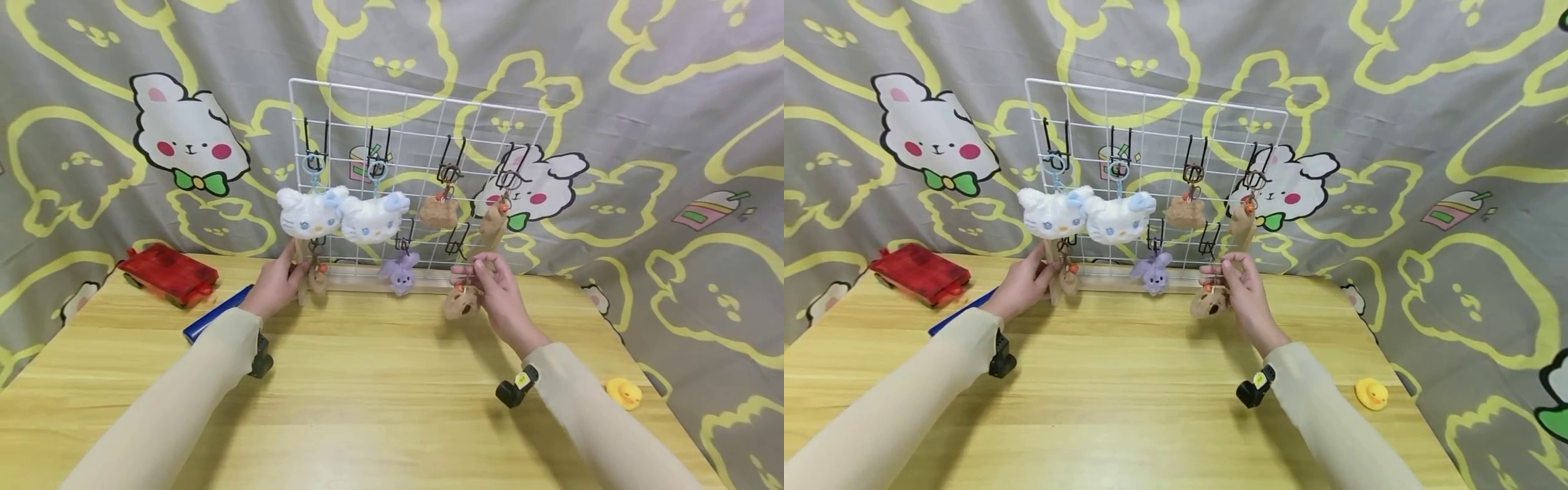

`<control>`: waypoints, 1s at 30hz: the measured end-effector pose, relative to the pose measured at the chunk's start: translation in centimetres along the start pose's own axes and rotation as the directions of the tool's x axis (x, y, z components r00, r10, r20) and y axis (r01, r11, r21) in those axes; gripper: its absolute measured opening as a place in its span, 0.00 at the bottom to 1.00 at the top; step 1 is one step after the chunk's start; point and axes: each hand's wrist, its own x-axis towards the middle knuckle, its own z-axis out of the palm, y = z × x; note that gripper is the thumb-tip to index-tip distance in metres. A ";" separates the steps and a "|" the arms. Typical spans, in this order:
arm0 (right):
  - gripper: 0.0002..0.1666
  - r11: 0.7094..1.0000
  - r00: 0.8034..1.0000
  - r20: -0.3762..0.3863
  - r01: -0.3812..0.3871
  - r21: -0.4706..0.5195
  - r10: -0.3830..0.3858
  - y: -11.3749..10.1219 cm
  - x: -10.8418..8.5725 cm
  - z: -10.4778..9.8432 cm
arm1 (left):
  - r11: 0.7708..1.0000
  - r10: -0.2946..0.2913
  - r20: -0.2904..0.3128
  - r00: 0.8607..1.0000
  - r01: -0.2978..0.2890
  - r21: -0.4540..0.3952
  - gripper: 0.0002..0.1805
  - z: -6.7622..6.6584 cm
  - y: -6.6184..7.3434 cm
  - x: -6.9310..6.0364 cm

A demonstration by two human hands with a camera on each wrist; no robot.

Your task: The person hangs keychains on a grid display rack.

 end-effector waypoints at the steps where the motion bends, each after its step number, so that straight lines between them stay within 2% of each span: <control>1: 0.06 1.000 1.000 -0.006 -0.001 -0.009 0.001 0.0 0.2 0.1 | 1.000 -0.003 0.003 1.000 0.003 -0.004 0.35 0.0 0.1 0.0; 5: 0.05 0.999 1.000 -0.027 -0.011 -0.033 0.010 0.2 0.9 0.5 | 0.999 -0.021 0.017 1.000 0.022 -0.033 0.35 0.0 0.2 0.0; 12: 0.06 0.999 0.998 -0.037 -0.047 0.007 0.047 1.1 1.5 1.1 | 0.999 -0.046 0.013 0.999 0.046 -0.020 0.35 -0.1 0.4 0.0; 19: 0.09 0.997 0.994 -0.078 -0.072 -0.026 0.070 1.7 1.5 0.8 | 0.999 -0.042 0.009 0.999 0.042 -0.018 0.35 0.1 0.5 -0.1; 26: 0.12 0.992 0.988 -0.089 -0.129 -0.002 0.128 2.0 1.3 0.7 | 0.999 -0.042 0.020 0.999 0.042 -0.020 0.35 0.0 0.5 -0.1; 30: 0.14 0.985 0.979 -0.124 -0.167 -0.037 0.161 2.3 1.2 0.8 | 0.999 -0.038 0.030 0.999 0.038 -0.019 0.35 -0.1 0.5 -0.1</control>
